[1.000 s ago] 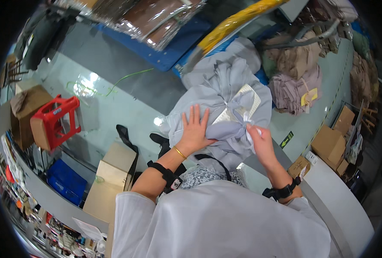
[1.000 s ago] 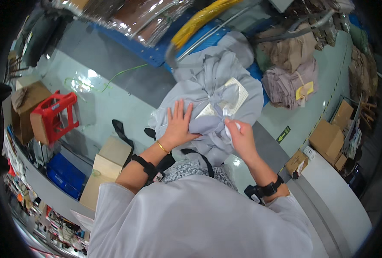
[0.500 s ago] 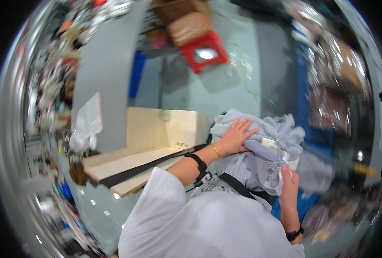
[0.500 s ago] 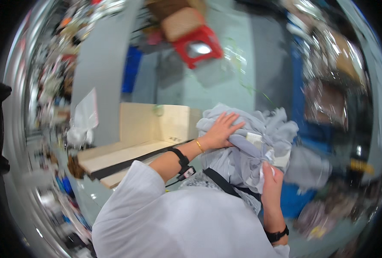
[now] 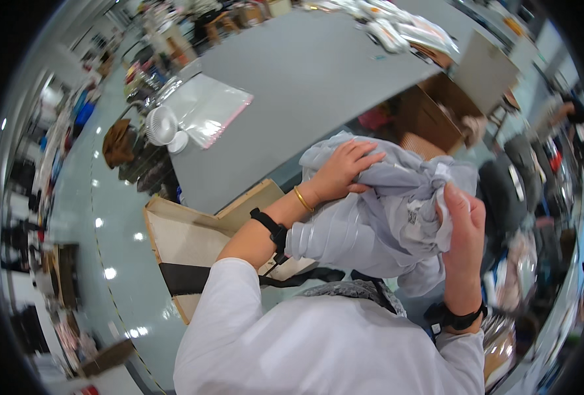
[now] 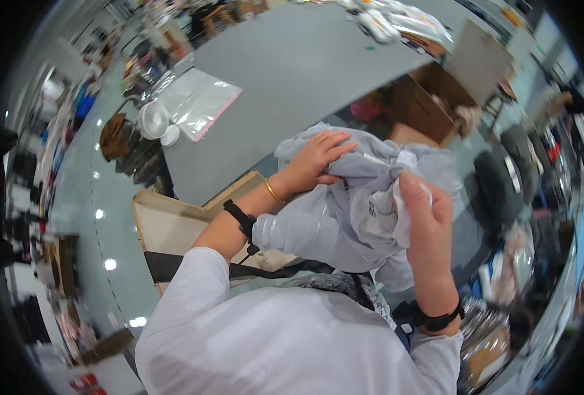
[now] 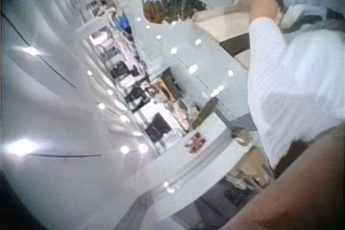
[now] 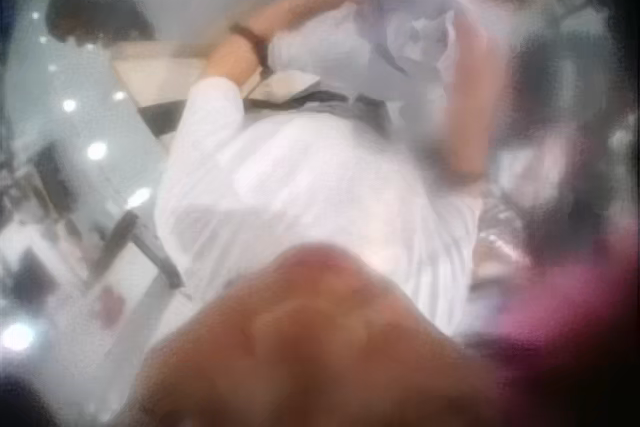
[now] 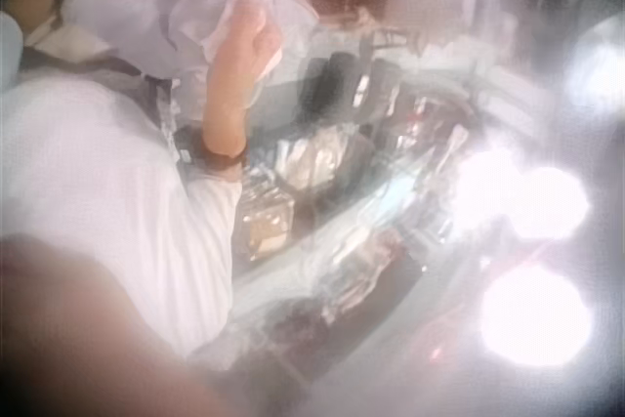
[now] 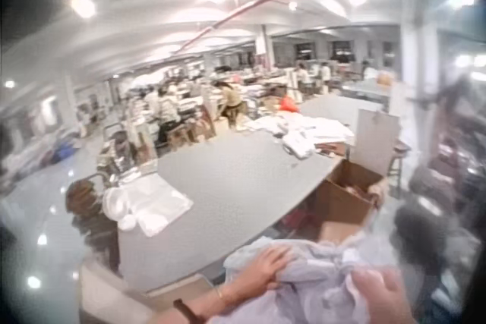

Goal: The person places folded garments into clear plastic bags, ties them with green string, and stacks them on a cart. They also fold a large grey cloth on the table and place it on the cart.

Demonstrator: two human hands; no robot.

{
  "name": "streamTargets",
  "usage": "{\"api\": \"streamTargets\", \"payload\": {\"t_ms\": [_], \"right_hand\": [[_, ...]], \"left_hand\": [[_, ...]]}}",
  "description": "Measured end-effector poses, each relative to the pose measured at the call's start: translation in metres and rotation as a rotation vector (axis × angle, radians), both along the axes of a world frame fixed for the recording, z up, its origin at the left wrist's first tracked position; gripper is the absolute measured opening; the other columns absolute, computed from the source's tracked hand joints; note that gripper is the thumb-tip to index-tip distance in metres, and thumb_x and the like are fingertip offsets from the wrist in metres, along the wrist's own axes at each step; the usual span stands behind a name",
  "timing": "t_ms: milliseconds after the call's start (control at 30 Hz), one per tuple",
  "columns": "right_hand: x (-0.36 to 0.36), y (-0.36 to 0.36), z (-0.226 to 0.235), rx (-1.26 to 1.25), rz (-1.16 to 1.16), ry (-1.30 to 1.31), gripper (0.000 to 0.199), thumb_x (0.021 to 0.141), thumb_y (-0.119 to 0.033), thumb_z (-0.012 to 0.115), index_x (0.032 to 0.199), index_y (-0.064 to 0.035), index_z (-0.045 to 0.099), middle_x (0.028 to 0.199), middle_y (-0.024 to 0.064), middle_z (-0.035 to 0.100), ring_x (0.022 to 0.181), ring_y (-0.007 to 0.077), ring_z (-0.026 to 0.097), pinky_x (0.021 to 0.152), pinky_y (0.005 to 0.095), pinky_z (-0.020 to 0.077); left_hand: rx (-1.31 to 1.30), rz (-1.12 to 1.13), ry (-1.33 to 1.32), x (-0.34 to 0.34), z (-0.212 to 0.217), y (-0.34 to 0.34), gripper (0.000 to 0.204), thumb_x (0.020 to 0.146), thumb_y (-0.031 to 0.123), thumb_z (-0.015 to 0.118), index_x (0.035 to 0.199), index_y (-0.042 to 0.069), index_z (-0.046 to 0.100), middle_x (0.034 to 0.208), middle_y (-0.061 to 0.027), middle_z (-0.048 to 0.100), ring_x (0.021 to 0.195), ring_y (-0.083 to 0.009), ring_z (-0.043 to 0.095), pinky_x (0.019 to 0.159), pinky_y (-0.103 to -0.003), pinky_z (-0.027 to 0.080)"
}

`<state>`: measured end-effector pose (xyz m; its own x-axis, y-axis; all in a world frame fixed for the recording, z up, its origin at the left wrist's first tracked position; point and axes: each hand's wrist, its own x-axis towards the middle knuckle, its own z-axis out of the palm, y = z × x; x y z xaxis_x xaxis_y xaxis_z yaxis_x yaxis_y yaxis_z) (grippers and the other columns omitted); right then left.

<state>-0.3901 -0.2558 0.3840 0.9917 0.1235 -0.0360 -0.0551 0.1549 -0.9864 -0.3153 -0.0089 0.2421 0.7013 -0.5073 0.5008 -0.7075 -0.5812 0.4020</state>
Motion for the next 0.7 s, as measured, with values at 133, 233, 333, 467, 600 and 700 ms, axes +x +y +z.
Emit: {"api": "streamTargets", "payload": {"t_ms": [133, 233, 333, 467, 600, 700], "right_hand": [[0.120, 0.046, 0.045, -0.043, 0.237, -0.216, 0.028, 0.099, -0.023, 0.060, 0.081, -0.0015, 0.067, 0.075, -0.0079, 0.057, 0.072, 0.0003, 0.047, 0.062, 0.0196, 0.0369], [0.198, 0.103, 0.060, -0.048, 0.317, -0.326, 0.030, 0.098, -0.025, 0.060, 0.087, 0.0015, 0.070, 0.075, -0.0068, 0.059, 0.072, 0.0012, 0.050, 0.062, 0.0198, 0.0393], [0.260, 0.158, 0.039, 0.028, 0.385, -0.495, 0.034, 0.097, -0.029, 0.061, 0.090, 0.0029, 0.070, 0.074, -0.0049, 0.060, 0.070, 0.0026, 0.051, 0.060, 0.0215, 0.0408], [0.336, 0.217, -0.045, -0.138, 0.642, -0.347, 0.035, 0.095, -0.033, 0.063, 0.089, 0.0018, 0.068, 0.072, -0.0016, 0.061, 0.069, 0.0055, 0.052, 0.060, 0.0248, 0.0430], [0.368, 0.264, -0.163, -0.150, 0.791, 0.040, 0.032, 0.092, -0.031, 0.066, 0.099, 0.0007, 0.066, 0.088, 0.0074, 0.068, 0.077, 0.0140, 0.062, 0.069, 0.0297, 0.0503], [0.396, 0.265, -0.217, -0.603, 0.909, -0.720, 0.024, 0.091, -0.026, 0.068, 0.099, -0.0035, 0.068, 0.096, 0.0113, 0.070, 0.082, 0.0250, 0.067, 0.073, 0.0345, 0.0535]], "left_hand": [[-0.027, 0.233, -0.098, 0.083, 0.039, 0.053, 0.091, 0.057, 0.011, 0.083, 0.142, 0.011, 0.049, 0.143, -0.0135, 0.048, 0.129, -0.0352, 0.046, 0.112, -0.046, 0.036], [-0.031, 0.377, -0.147, 0.142, 0.050, 0.105, 0.092, 0.056, 0.009, 0.082, 0.142, 0.010, 0.049, 0.144, -0.0120, 0.049, 0.129, -0.0344, 0.046, 0.112, -0.044, 0.036], [-0.001, 0.515, -0.186, 0.193, 0.033, 0.164, 0.092, 0.058, 0.010, 0.086, 0.143, 0.015, 0.049, 0.141, -0.0117, 0.049, 0.129, -0.0324, 0.047, 0.110, -0.045, 0.037], [0.130, 0.693, -0.123, 0.244, -0.034, 0.235, 0.091, 0.062, 0.006, 0.083, 0.145, 0.023, 0.048, 0.145, -0.0135, 0.045, 0.132, -0.0340, 0.044, 0.108, -0.046, 0.038], [0.289, 0.848, 0.244, 0.244, -0.137, 0.278, 0.080, 0.072, 0.005, 0.075, 0.145, 0.027, 0.048, 0.147, -0.0194, 0.041, 0.136, -0.0387, 0.039, 0.110, -0.048, 0.035], [0.265, 0.910, 0.443, 0.240, -0.182, 0.300, 0.074, 0.078, 0.001, 0.065, 0.145, 0.027, 0.049, 0.147, -0.0219, 0.039, 0.137, -0.0411, 0.036, 0.111, -0.049, 0.034]]}}
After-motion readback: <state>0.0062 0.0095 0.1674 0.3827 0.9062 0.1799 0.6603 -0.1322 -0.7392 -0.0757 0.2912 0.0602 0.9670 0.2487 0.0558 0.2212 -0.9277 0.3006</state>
